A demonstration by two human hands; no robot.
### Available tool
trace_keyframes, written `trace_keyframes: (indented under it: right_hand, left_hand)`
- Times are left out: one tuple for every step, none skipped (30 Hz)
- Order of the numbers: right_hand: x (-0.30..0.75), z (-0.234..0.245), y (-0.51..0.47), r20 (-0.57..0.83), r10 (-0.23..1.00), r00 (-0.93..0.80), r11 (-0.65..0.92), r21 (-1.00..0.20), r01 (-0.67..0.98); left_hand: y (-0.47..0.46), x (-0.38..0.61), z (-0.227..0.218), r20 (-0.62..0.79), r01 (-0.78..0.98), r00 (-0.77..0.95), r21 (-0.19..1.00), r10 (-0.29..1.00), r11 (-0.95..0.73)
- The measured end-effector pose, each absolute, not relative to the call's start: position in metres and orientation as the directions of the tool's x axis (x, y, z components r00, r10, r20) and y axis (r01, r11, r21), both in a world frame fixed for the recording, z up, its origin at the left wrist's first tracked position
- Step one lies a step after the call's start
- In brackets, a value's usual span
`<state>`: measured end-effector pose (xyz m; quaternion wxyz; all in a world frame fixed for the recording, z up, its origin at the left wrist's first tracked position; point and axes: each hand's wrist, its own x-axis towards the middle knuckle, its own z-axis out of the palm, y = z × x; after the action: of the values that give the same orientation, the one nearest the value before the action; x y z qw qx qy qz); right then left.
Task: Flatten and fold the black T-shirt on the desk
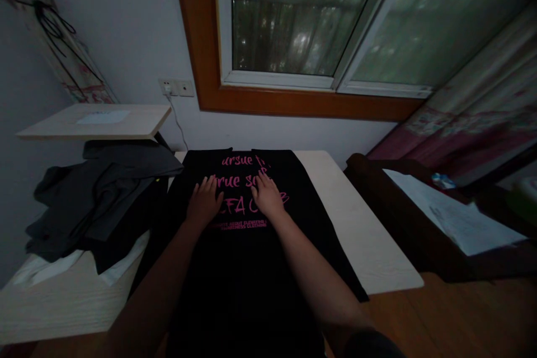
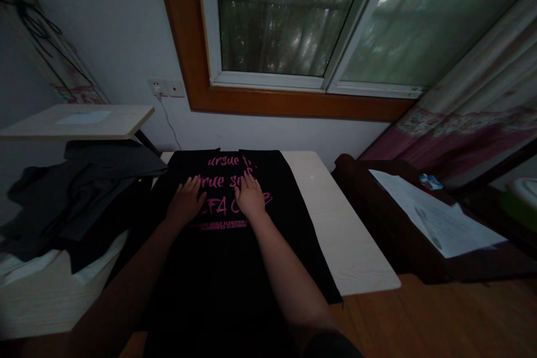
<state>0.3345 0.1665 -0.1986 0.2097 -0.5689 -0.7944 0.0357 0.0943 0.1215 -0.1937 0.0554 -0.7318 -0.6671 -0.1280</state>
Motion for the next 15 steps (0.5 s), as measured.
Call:
trace_keyframes:
  right_hand:
    - [0.346,-0.199,0.167,0.286,0.923,-0.258,0.339,-0.284,0.897]
    - [0.358,-0.199,0.167,0.281,0.927,-0.248,0.325,-0.274,0.905]
    - [0.370,-0.200,0.168,0.281,0.930,-0.237,0.312,-0.263,0.913]
    - [0.382,-0.201,0.168,0.286,0.932,-0.223,0.298,-0.253,0.921]
    - [0.395,-0.202,0.169,0.293,0.933,-0.208,0.283,-0.243,0.928]
    - [0.408,-0.203,0.169,0.303,0.934,-0.190,0.266,-0.236,0.935]
    - [0.421,-0.205,0.170,0.311,0.934,-0.177,0.254,-0.229,0.940]
    - [0.433,-0.206,0.171,0.321,0.933,-0.160,0.240,-0.226,0.944]
    - [0.445,-0.207,0.171,0.332,0.932,-0.146,0.228,-0.224,0.948]
    - [0.457,-0.208,0.172,0.344,0.930,-0.134,0.219,-0.222,0.950]
    - [0.467,-0.209,0.173,0.356,0.927,-0.122,0.210,-0.221,0.953]
    - [0.477,-0.210,0.173,0.364,0.925,-0.112,0.202,-0.220,0.954]
    - [0.485,-0.211,0.174,0.369,0.924,-0.102,0.194,-0.221,0.956]
    - [0.491,-0.211,0.174,0.372,0.924,-0.094,0.187,-0.222,0.957]
    - [0.496,-0.212,0.174,0.372,0.924,-0.088,0.181,-0.222,0.958]
  left_hand:
    - [0.119,0.089,-0.193,0.245,0.993,0.075,0.075,0.967,-0.097]
    - [0.116,0.084,-0.193,0.233,0.994,0.071,0.062,0.970,-0.088]
    - [0.114,0.078,-0.192,0.227,0.996,0.064,0.052,0.972,-0.078]
    - [0.112,0.073,-0.193,0.224,0.997,0.054,0.043,0.973,-0.065]
    - [0.110,0.067,-0.193,0.222,0.998,0.045,0.035,0.974,-0.054]
    - [0.109,0.062,-0.193,0.221,0.999,0.034,0.028,0.975,-0.041]
    - [0.107,0.055,-0.194,0.220,0.999,0.021,0.023,0.975,-0.026]
    - [0.106,0.049,-0.195,0.220,1.000,0.008,0.018,0.975,-0.012]
    - [0.105,0.043,-0.197,0.222,1.000,-0.003,0.013,0.975,0.001]
    - [0.103,0.037,-0.198,0.226,1.000,-0.014,0.009,0.974,0.012]
    - [0.102,0.031,-0.199,0.228,1.000,-0.022,0.007,0.973,0.021]
    - [0.101,0.026,-0.200,0.230,1.000,-0.027,0.006,0.973,0.026]
    - [0.099,0.021,-0.202,0.229,1.000,-0.030,0.007,0.973,0.029]
    - [0.098,0.016,-0.203,0.225,1.000,-0.030,0.009,0.974,0.029]
    - [0.097,0.013,-0.204,0.222,1.000,-0.029,0.010,0.975,0.028]
